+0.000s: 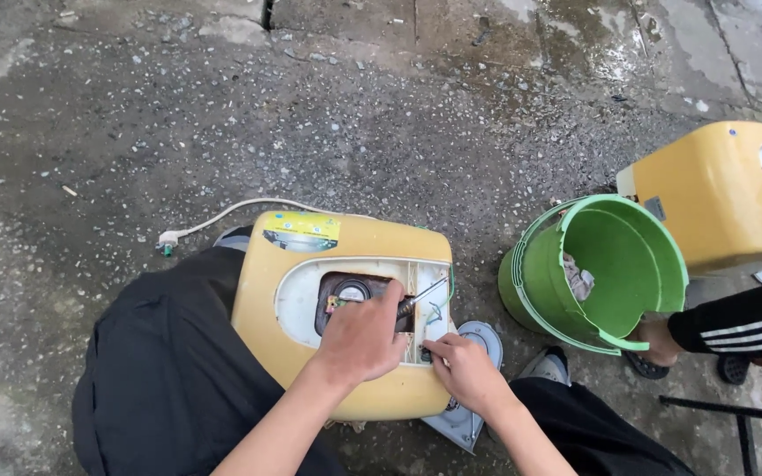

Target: Repairing the internal wiring and components of a small appliance using a screwdriver.

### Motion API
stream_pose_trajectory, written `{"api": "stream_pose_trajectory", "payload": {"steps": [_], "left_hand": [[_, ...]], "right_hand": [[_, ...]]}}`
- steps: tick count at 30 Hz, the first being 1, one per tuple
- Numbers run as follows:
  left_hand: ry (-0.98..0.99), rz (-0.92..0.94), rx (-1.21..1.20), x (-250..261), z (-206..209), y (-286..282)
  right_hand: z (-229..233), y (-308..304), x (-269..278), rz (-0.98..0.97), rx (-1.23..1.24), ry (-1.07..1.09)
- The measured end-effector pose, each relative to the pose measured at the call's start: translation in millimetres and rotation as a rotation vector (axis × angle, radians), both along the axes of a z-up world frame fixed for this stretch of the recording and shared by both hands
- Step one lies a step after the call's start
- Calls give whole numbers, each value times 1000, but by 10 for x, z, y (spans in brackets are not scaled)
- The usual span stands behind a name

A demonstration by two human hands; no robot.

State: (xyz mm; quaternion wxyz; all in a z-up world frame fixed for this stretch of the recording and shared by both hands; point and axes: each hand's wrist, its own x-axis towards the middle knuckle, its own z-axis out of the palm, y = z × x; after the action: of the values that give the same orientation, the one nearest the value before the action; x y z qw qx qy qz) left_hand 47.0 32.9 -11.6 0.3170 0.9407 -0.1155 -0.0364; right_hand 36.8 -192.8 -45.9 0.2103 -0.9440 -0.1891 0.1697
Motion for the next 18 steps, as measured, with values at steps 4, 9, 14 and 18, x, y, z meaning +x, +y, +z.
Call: {"api": "stream_pose_trajectory", "payload": {"steps": [4, 9, 14, 18], "left_hand": [[19, -10, 10, -16, -21, -3], [-3, 1, -7, -58, -26, 20], [-6, -3, 6, -22, -29, 33], [1, 1, 38, -7, -7, 41]], "right_hand": [[-15, 8, 36, -90, -19, -41], [-16, 26, 40, -214, -5, -3], [20, 32, 110, -156, 14, -16], [51, 51, 115, -213, 42, 20]]}}
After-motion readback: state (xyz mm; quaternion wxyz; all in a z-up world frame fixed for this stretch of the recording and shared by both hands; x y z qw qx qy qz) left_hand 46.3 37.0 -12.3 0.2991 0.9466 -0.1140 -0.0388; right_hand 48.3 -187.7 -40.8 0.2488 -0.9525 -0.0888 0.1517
